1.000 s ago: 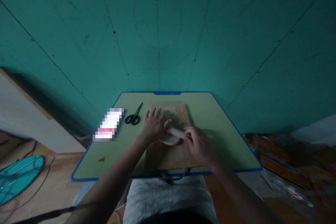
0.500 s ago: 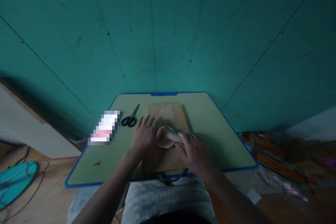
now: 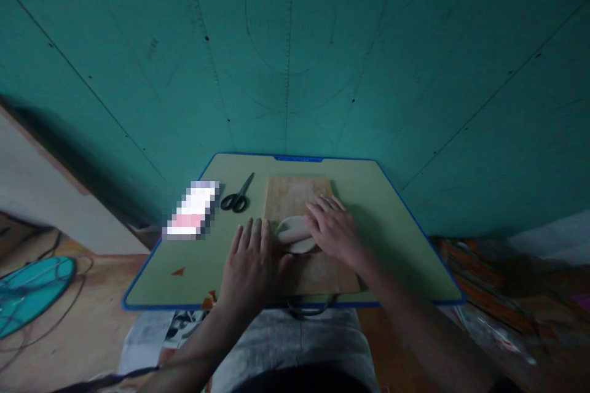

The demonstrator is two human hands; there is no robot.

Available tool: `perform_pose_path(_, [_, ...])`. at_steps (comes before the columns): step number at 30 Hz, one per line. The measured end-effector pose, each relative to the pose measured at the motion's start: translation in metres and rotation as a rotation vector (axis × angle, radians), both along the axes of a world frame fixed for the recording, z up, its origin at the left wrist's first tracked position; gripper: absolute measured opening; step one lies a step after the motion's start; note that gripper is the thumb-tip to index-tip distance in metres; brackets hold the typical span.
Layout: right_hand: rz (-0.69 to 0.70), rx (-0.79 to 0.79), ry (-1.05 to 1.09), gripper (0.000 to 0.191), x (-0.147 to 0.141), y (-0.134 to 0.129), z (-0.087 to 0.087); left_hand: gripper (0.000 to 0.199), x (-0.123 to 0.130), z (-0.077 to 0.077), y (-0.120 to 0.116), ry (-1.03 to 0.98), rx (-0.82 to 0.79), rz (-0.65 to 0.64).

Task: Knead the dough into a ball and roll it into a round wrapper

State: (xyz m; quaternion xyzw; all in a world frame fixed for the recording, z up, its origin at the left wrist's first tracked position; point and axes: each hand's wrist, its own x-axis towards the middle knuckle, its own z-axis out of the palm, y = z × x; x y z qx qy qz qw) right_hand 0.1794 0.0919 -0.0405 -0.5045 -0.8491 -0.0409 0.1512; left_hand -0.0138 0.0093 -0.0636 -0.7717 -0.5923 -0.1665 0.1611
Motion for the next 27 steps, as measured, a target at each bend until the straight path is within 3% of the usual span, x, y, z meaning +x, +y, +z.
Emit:
perform_pose_path(8, [-0.047,-0.186,-0.034,0.045,-0.02,0.055,-0.001,0.074,-0.014,0.011,0.046,0.048,-0.01,0.031])
perform_pose_path(12, [-0.058,-0.159,0.009,0.043,-0.025,0.063,-0.001,0.069,-0.021,0.013,0.065,0.031,-0.036,0.039])
perform_pose_path(16, [-0.039,-0.009,0.054,0.044,-0.017,0.031,0.001,0.062,-0.023,0.007,0.048,-0.036,-0.055,-0.034])
perform_pose_path(22, [0.045,0.04,0.081,0.044,0.01,-0.062,-0.009,0.045,-0.024,0.002,0.005,-0.132,-0.108,-0.207])
perform_pose_path(27, [-0.017,0.097,0.105,0.051,0.014,-0.103,-0.025,0.045,-0.022,0.01,0.033,-0.08,-0.146,-0.325])
